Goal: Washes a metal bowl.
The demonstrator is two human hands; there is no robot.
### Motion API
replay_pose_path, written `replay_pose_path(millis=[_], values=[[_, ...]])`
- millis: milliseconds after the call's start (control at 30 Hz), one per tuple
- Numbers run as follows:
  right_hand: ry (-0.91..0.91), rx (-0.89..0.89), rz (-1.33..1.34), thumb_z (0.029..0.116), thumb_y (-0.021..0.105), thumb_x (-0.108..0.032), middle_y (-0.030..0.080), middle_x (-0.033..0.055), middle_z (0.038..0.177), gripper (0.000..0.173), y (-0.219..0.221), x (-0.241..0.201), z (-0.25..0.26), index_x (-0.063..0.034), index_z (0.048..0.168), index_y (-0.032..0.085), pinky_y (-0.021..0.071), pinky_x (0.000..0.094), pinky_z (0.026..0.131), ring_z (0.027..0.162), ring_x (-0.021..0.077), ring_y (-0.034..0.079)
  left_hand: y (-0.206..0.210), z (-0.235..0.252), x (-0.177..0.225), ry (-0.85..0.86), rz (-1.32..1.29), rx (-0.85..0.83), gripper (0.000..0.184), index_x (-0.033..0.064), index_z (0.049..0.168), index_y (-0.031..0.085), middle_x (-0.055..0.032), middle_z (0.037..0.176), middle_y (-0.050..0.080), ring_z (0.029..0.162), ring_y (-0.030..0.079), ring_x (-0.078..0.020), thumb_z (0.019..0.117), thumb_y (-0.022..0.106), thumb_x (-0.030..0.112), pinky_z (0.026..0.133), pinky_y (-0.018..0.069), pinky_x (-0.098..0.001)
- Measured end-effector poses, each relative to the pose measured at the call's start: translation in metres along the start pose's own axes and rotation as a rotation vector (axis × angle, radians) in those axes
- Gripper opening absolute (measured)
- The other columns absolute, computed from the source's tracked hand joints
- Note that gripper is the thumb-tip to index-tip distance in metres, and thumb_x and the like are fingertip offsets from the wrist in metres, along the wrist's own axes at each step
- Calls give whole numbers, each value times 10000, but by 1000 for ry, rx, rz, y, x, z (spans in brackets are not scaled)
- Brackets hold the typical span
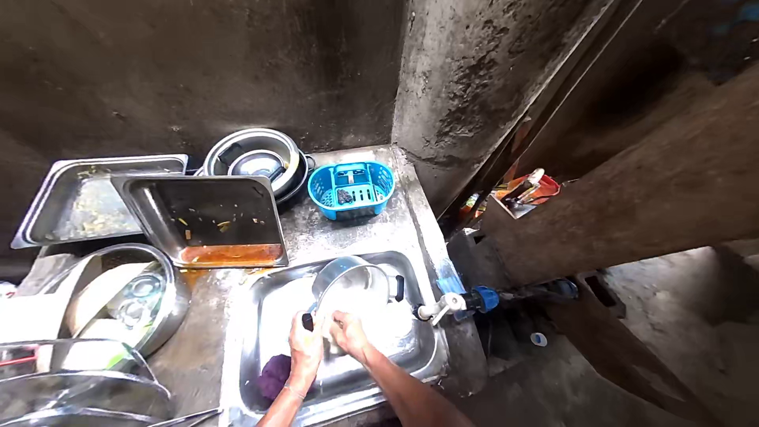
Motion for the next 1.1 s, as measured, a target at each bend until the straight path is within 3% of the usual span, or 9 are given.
replay_pose_path(millis=[100,200,300,433,500,700,867,967,1100], values=[[202,-123,-651,1037,507,-187,604,236,1373,336,-32,29,-5,-31,1298,648,494,614,995,1202,432,624,7,0,15,92,65,-53,308,-121,1100,645,-265,1000,671,946,670,-354,935,700,133,902,542,-493],[266,-115,-856,1025,496,-112,535,205,1483,323,-63,28,-6,-43,1289,669,493,631,972,1203,449,615,12,-6,21,116,42,-37,331,-117,1087,646,-259,993,659,936,660,-355,927,728,161,891,542,-486],[250,-145,-596,1050,506,-204,593,194,1411,338,-38,31,-9,-93,1338,642,480,636,1000,1258,405,598,18,-16,19,148,24,1,338,-132,1081,642,-264,987,668,928,668,-354,911,723,148,889,547,-476],[-62,-38,169,1036,519,-126,684,209,1113,254,-2,-3,-5,38,1150,676,522,469,955,1048,276,658,9,-16,-5,-28,-49,23,431,-150,1235,571,-302,1143,646,1054,649,-345,949,685,151,982,512,-473],[-61,-30,331,1035,527,-114,660,198,1168,246,-3,-10,-14,38,1192,641,522,440,960,1060,244,644,8,-12,-4,-40,-43,19,416,-148,1240,561,-290,1102,652,1016,656,-337,941,671,120,957,520,-486],[14,-91,-638,1045,490,-197,636,150,1343,319,-27,32,-47,-161,1311,663,557,560,921,1144,354,672,5,7,-3,-74,-30,-1,319,-106,1212,599,-228,1046,676,979,665,-273,979,639,109,933,530,-450],[-111,-89,-371,1034,512,-197,680,200,1235,318,-12,1,-36,-52,1271,666,513,575,991,1169,370,652,18,2,-15,-252,-209,0,266,-86,1172,599,-186,955,654,864,648,-238,981,636,95,820,547,-430],[-108,-93,-185,1045,505,-241,704,196,1183,352,2,-8,-22,-73,1323,641,520,581,968,1118,359,676,25,-15,-33,-405,-516,15,325,-79,1271,520,-178,967,629,821,637,-222,993,607,64,749,563,-399],[-7,-376,-403,1046,526,-262,663,222,1277,360,-4,6,-24,-89,1345,630,468,649,1005,1215,406,622,30,-54,-51,-673,-687,-7,170,-36,1107,559,-119,840,612,689,609,-182,1033,570,117,649,552,-341]])
Point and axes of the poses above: each hand's wrist, its own z-axis towards the middle knuckle, its own y-axis out of the palm, x = y × z, the point moved 7 cm from there along z, towards the middle knuckle
